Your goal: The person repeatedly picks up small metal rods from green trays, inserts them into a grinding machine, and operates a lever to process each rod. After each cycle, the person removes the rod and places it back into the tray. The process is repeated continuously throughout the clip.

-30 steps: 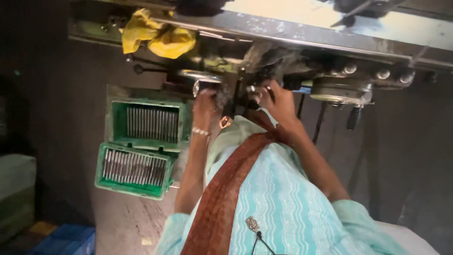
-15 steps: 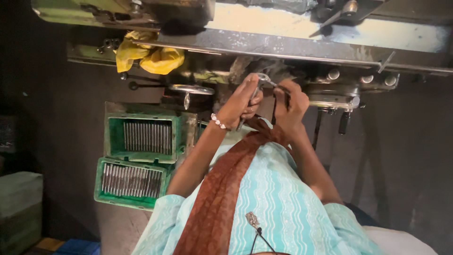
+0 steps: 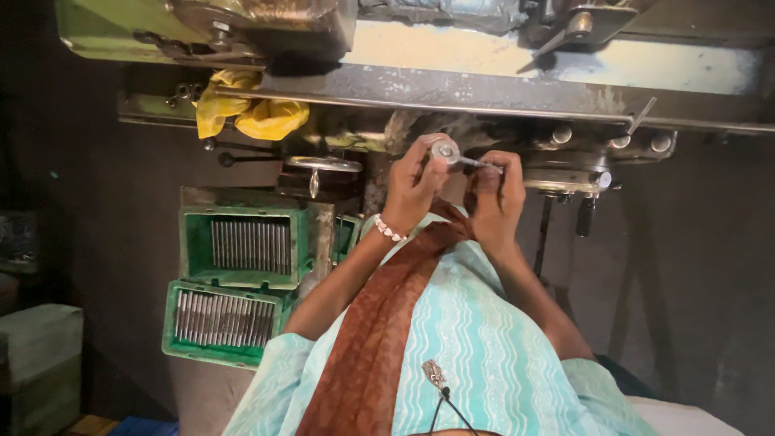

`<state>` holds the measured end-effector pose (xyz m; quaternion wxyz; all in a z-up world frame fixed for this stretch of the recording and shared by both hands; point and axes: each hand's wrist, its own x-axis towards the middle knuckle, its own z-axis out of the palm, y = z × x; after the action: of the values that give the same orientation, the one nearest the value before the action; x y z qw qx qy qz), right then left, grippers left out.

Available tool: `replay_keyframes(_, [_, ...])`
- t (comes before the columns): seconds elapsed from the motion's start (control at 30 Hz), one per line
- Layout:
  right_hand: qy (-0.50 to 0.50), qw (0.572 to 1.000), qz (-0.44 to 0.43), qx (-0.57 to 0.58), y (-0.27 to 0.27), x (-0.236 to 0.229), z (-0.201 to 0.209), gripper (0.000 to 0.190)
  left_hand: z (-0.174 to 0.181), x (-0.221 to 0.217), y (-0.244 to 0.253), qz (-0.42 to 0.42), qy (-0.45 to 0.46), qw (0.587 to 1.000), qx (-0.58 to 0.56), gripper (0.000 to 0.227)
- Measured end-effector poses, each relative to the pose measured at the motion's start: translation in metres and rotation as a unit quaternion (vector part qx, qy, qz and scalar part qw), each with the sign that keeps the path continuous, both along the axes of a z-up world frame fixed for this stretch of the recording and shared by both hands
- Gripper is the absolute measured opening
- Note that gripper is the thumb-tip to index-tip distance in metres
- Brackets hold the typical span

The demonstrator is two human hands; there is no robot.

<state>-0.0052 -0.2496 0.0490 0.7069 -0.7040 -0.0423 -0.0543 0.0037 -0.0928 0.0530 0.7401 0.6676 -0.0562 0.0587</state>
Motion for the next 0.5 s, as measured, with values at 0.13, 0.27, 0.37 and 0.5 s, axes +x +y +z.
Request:
replay_keyframes(0.13, [0.281,0.908,0.174,0.259,-0.032,0.014,-0.001,0.023,0.016,0.008,0.017,-0.006,-0.217,0.948,0.234,0.048])
replay_keyframes(0.27, [0.548,0.748,0.344,0.149,-0.068,0.042,-0.023,0.014,0.026,0.017,0.036,-0.238,-0.313,0.761,0.516,0.043])
replay_keyframes(0.37, [0.606,0.682,0.397,0.102,-0.081,0.049,-0.038,0.018,0.03,0.015,0.039,-0.258,-0.418,0.73,0.475,0.047])
replay_keyframes(0.5, [0.549,0.714,0.4,0.167,-0.076,0.057,-0.029,0.018,0.039,0.017,0.033,-0.202,-0.368,0.781,0.463,0.049])
